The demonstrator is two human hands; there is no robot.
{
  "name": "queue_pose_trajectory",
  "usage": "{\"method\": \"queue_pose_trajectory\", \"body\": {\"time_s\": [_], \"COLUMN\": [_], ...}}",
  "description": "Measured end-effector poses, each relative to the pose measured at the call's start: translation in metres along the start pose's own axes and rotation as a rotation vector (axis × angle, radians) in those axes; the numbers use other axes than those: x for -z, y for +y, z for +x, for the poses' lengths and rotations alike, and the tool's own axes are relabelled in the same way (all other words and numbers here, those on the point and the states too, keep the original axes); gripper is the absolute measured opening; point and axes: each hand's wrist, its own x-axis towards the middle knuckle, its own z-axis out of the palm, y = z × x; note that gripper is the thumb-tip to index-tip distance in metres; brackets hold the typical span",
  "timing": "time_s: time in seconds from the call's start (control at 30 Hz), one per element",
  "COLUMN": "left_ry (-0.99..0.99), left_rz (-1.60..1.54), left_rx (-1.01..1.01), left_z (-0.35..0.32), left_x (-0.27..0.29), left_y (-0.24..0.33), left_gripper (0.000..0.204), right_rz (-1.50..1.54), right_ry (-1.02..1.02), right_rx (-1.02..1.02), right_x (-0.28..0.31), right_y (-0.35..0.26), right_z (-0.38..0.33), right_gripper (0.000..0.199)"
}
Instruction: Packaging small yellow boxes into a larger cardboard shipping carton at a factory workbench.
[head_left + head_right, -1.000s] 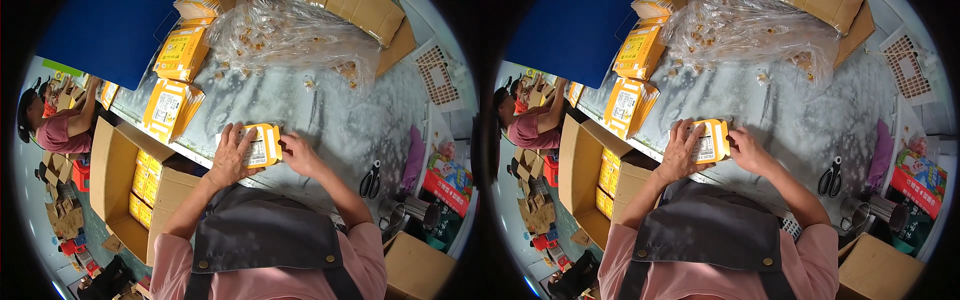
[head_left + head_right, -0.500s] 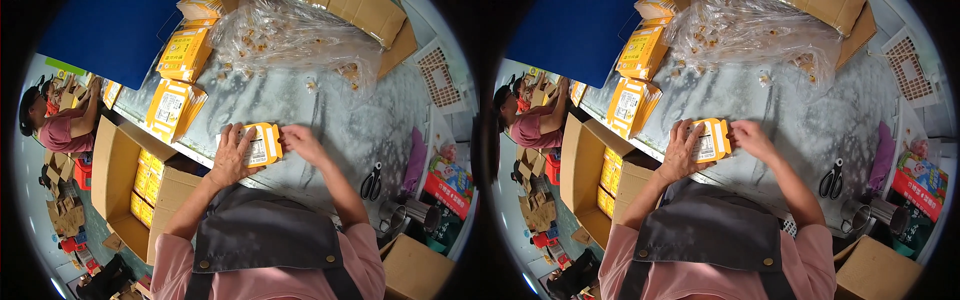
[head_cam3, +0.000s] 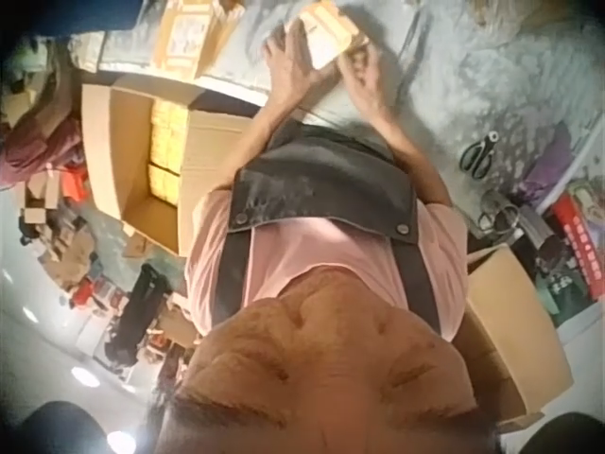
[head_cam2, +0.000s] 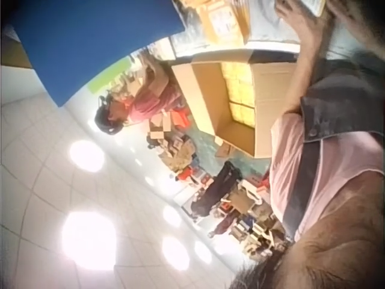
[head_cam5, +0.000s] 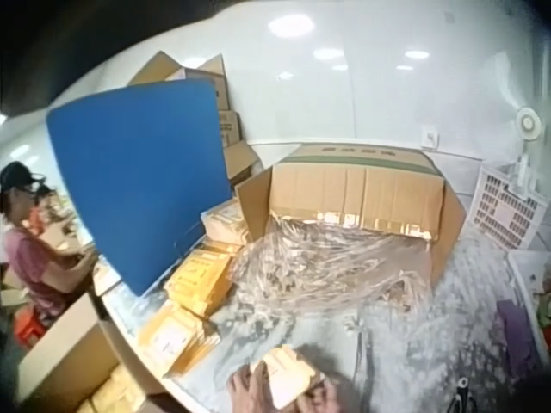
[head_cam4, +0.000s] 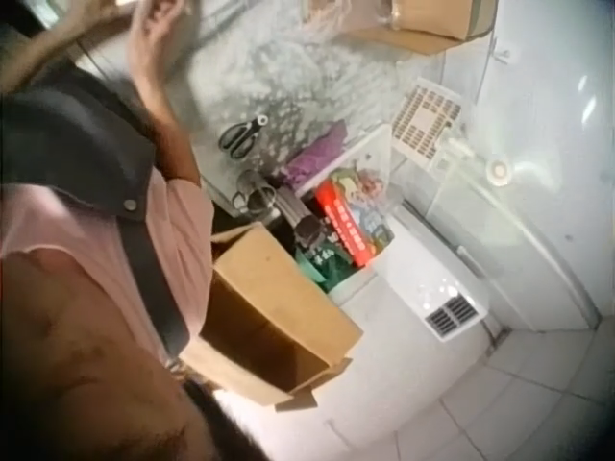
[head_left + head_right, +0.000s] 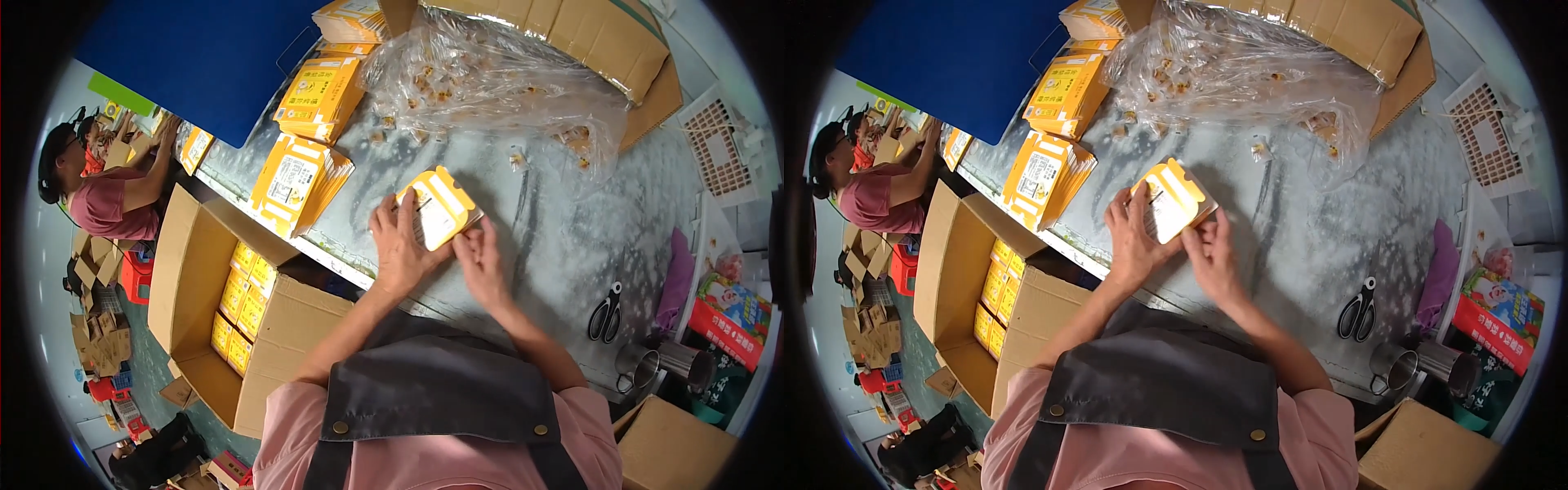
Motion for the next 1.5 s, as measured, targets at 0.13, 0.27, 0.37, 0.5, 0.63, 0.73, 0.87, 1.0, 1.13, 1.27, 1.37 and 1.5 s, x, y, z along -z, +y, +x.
{"method": "queue_pose_trajectory", "body": {"time_s": [0.13, 0.27, 0.37, 0.5, 0.63, 0.73, 0.87, 1.0, 1.13, 1.27, 1.37, 1.5], "left_ry": [-0.064, -0.216, -0.236, -0.152, -0.119, -0.013, 0.02, 0.154, 0.273, 0.236, 0.168, 0.207], "left_rz": [-0.1, -0.543, -0.774, -0.707, -0.742, -0.718, -0.751, -0.713, -0.819, -0.761, -0.685, -0.682], "left_rx": [0.019, 0.147, 0.206, 0.133, 0.213, 0.202, 0.187, 0.191, 0.127, 0.051, 0.03, 0.022], "left_z": [-0.007, 0.006, 0.007, -0.004, -0.009, -0.011, -0.013, -0.009, -0.012, -0.018, -0.017, -0.024], "left_x": [0.0, 0.021, 0.022, 0.022, 0.03, 0.03, 0.04, 0.048, 0.051, 0.056, 0.075, 0.079], "left_y": [0.022, 0.016, 0.016, 0.018, 0.023, 0.025, 0.02, 0.027, 0.025, 0.016, 0.015, 0.006], "left_gripper": [0.108, 0.088, 0.073, 0.057, 0.037, 0.028, 0.025, 0.019, 0.032, 0.037, 0.018, 0.012], "right_rz": [-0.058, 0.151, 0.114, 0.092, 0.055, 0.03, -0.166, -0.128, -0.304, -0.446, -0.461, -0.511], "right_ry": [0.144, -0.036, -0.011, 0.092, 0.058, 0.074, 0.077, 0.126, 0.001, -0.015, -0.042, -0.097], "right_rx": [0.088, 0.239, 0.228, 0.191, 0.196, 0.262, 0.411, 0.561, 0.759, 0.753, 0.637, 0.69], "right_x": [0.0, 0.02, 0.016, 0.009, 0.013, 0.013, 0.009, -0.012, -0.003, -0.009, -0.015, -0.028], "right_y": [0.004, -0.023, -0.02, -0.033, -0.031, -0.036, -0.052, -0.072, -0.071, -0.094, -0.095, -0.099], "right_z": [0.024, 0.023, 0.02, 0.012, 0.007, 0.004, 0.004, 0.009, 0.018, 0.015, 0.012, 0.01], "right_gripper": [0.069, 0.058, 0.054, 0.038, 0.033, 0.031, 0.027, 0.029, 0.03, 0.027, 0.023, 0.02]}}
